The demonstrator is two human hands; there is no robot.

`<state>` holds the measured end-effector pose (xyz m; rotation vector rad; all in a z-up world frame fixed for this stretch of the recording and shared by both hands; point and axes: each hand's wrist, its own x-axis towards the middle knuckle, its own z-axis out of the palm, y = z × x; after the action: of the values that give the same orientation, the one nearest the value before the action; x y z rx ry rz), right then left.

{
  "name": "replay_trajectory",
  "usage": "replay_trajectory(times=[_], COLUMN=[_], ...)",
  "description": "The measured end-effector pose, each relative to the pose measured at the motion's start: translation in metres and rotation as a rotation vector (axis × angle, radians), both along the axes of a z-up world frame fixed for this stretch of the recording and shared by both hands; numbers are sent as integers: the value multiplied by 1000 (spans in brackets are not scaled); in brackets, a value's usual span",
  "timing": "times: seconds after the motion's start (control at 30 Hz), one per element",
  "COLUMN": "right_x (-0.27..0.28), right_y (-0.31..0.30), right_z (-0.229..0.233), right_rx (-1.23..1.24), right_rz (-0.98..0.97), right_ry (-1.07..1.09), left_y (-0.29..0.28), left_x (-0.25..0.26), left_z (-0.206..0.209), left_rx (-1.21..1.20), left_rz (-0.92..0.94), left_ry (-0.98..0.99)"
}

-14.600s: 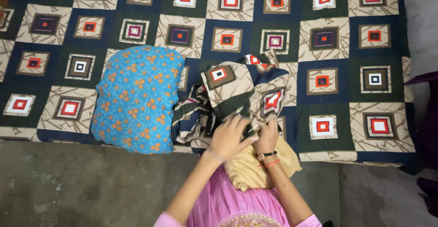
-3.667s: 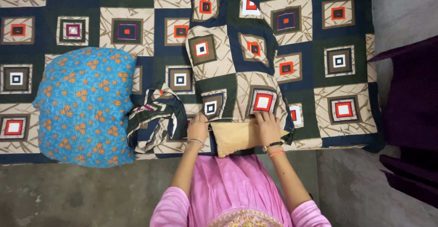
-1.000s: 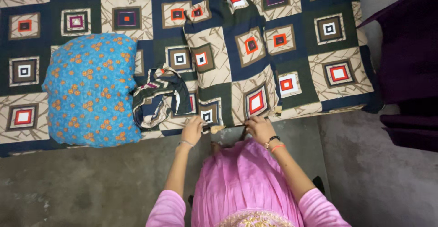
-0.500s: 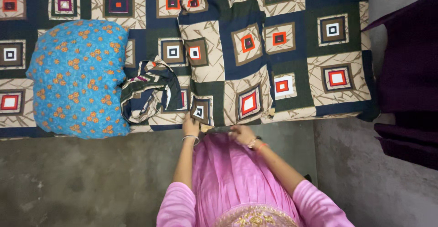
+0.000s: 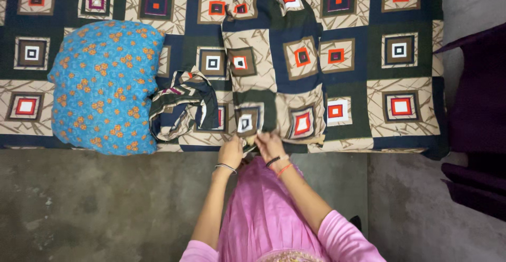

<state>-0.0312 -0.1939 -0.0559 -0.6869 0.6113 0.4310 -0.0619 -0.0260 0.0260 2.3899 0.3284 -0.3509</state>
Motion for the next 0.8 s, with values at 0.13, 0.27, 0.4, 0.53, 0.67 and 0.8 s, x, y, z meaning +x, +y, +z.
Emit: replay_trajectory(times=[0.13,0.27,0.4,0.53,0.67,0.8], right_x=[60,95,72,5,-54,-30], right_y=[-19,-48,-75,-130,-186,-245], right_z=[43,99,88,52,23,10], right_rx=[-51,-434,-979,-1289,-1380,-1663], right_rz=[53,125,246,813,703,403], right_ry=[-353,-508,-780,-569,-805,-283], left_y=[-22,-55,-64,-63,-63,-55], left_x=[22,25,9,-15,-35,-28], left_z=[102,174,155,85,34,36], left_rx=[-86,-329,-370,-17,114,226], left_rz=[-101,-193,-136,-230,-355,-415], left_ry=[-190,-414,-320,-108,112,262])
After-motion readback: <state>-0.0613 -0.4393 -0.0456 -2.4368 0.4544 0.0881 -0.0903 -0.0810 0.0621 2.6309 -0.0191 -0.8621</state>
